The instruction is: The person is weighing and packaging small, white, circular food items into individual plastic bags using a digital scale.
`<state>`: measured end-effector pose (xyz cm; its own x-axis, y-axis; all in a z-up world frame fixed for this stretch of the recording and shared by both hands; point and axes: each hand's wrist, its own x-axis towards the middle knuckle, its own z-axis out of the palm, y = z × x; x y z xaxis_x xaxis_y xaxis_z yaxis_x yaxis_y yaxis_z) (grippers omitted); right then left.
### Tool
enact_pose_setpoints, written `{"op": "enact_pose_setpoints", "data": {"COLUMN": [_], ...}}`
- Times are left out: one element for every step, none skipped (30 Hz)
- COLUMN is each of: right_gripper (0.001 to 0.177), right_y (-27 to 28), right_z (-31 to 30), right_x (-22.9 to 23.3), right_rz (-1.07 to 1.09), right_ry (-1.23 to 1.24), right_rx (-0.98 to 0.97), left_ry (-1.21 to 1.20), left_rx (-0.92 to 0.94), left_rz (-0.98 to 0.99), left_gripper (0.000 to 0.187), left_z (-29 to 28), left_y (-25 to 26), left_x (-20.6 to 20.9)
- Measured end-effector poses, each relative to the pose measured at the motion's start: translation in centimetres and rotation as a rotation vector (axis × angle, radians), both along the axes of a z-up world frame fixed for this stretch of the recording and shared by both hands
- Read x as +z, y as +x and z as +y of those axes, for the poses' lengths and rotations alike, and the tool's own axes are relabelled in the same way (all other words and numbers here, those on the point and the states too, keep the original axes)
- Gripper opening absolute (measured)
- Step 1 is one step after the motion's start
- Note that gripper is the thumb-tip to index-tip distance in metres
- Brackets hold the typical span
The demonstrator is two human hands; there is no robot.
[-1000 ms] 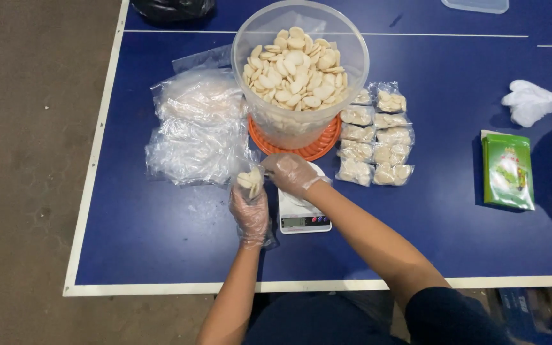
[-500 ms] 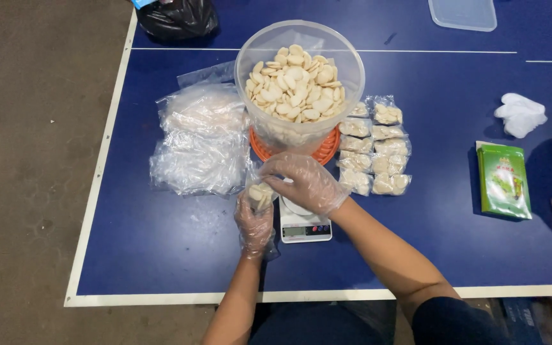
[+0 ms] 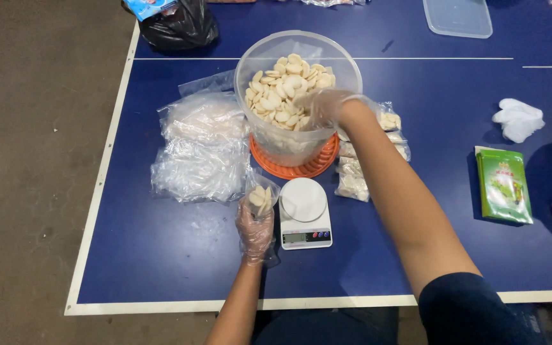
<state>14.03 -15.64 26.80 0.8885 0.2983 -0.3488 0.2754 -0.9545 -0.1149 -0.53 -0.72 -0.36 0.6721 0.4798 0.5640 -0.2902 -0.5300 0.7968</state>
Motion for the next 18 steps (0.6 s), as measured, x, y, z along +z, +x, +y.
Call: {"op": "enact_pose_setpoints", "data": {"right_gripper": [0.049,0.057,0.065,0.065,0.069,0.074,0.074,0.064,0.055,0.055,0.049,0.044,0.044,0.05,0.057,0.057,0.058,0.06], "right_y": [1.5,2.9,4.4,5.5,6.7,7.9,8.3,8.6,8.9,8.7,8.6,8.5,8.6,8.8,8.9,8.7,8.5,8.3], "right_z": [-0.2,-0.5,-0.8,-1.4,-2.0,-2.6,-2.5,-2.4,-2.3,-2.4,-2.5,-2.7,-2.8,-2.8,-2.8,-2.6,-2.5,-2.3], "right_x": [-1.4,-2.7,-4.1,-5.8,-7.5,-9.3,-9.7,-10.2,-10.8,-10.8,-10.8,-10.8,-10.9,-10.9,-10.9,-10.7,-10.4,-10.0], "right_rz": [0.001,0.004,0.008,0.005,0.001,0.001,0.001,-0.047,-0.094,-0.089,-0.128,-0.17,-0.167,-0.167,-0.168,-0.165,-0.164,-0.164], "right_ry": [-0.001,-0.065,-0.128,-0.127,-0.088,-0.051,-0.052,-0.018,0.015,0.016,0.054,0.091,0.092,0.13,0.168,0.169,0.1,0.032], "right_rx": [-0.001,0.065,0.131,0.128,0.106,0.086,0.087,0.074,0.061,0.059,0.034,0.007,0.003,-0.037,-0.076,-0.076,-0.034,0.008], "left_ry": [-0.001,-0.005,-0.008,-0.007,-0.009,-0.014,-0.014,-0.007,0.0,0.001,-0.004,-0.008,-0.008,-0.001,0.005,0.005,0.002,-0.001], "left_rx": [-0.001,-0.002,-0.002,-0.005,-0.013,-0.019,-0.019,-0.034,-0.048,-0.05,-0.064,-0.081,-0.085,-0.085,-0.086,-0.085,-0.087,-0.088], "left_rz": [0.001,0.014,0.027,0.024,0.033,0.044,0.044,0.039,0.034,0.04,0.042,0.043,0.046,0.047,0.048,0.051,0.052,0.052], "left_gripper": [0.032,0.032,0.032,0.032,0.032,0.032,0.032,0.031,0.03,0.03,0.03,0.031,0.031,0.03,0.028,0.028,0.028,0.027], "left_z": [0.0,0.1,0.2,0.3,0.3,0.4,0.3,0.3,0.2,0.2,0.1,0.1,0.1,0.1,0.1,0.1,0.0,0.0], "left_y": [0.0,0.0,0.1,0.1,0.1,0.0,0.1,-0.1,-0.2,-0.2,-0.3,-0.2,-0.3,-0.3,-0.3,-0.3,-0.4,-0.4], "left_x": [0.1,0.2,0.3,0.4,0.5,0.6,1.2,1.7,2.3,2.4,2.6,2.8,2.7,2.7,2.6,2.8,3.0,3.2]}}
